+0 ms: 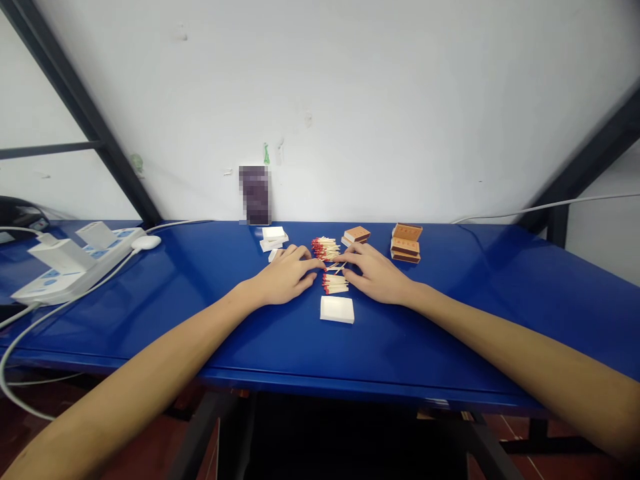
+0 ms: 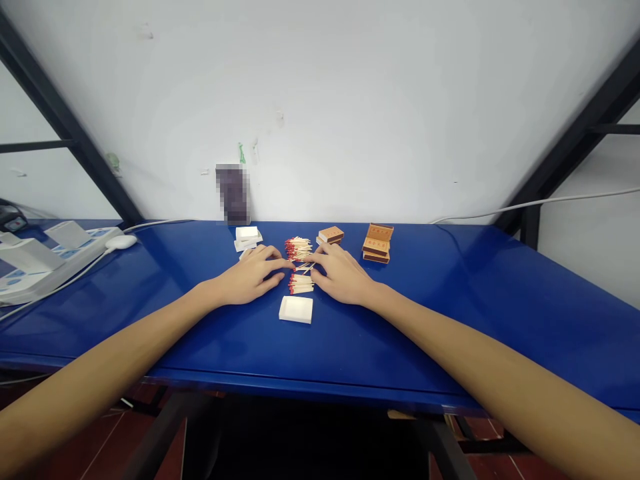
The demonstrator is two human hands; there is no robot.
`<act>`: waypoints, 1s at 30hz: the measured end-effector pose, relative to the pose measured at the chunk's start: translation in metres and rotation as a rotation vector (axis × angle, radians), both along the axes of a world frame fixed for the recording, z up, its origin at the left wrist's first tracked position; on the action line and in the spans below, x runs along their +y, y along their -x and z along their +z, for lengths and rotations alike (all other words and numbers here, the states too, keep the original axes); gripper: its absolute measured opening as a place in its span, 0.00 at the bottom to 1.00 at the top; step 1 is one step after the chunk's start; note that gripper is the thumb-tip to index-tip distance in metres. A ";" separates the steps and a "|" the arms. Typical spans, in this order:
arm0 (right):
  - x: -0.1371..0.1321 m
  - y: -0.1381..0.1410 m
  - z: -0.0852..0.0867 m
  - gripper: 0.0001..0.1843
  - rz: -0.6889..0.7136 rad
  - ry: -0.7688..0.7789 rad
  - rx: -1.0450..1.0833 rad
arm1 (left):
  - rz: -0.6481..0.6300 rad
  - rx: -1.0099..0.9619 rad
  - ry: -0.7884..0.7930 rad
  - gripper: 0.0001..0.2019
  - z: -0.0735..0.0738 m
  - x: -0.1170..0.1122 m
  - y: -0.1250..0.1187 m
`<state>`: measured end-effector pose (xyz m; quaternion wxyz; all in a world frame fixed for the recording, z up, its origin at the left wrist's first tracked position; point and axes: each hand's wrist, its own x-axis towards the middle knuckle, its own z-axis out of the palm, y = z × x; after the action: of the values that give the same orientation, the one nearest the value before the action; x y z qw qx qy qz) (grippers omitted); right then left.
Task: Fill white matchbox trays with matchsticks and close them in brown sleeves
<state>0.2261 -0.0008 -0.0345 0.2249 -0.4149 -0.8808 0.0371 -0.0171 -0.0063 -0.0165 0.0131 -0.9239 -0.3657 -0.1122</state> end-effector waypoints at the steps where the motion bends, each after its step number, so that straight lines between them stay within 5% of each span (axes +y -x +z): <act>1: 0.000 0.000 0.000 0.21 0.000 -0.003 0.002 | 0.000 0.000 0.000 0.17 0.000 0.000 0.000; 30: 0.004 -0.001 -0.005 0.16 0.010 -0.030 0.044 | -0.007 0.006 -0.001 0.18 0.000 0.000 -0.001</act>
<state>0.2272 0.0027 -0.0399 0.2503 -0.4060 -0.8782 0.0344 -0.0163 -0.0066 -0.0166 0.0144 -0.9254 -0.3624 -0.1097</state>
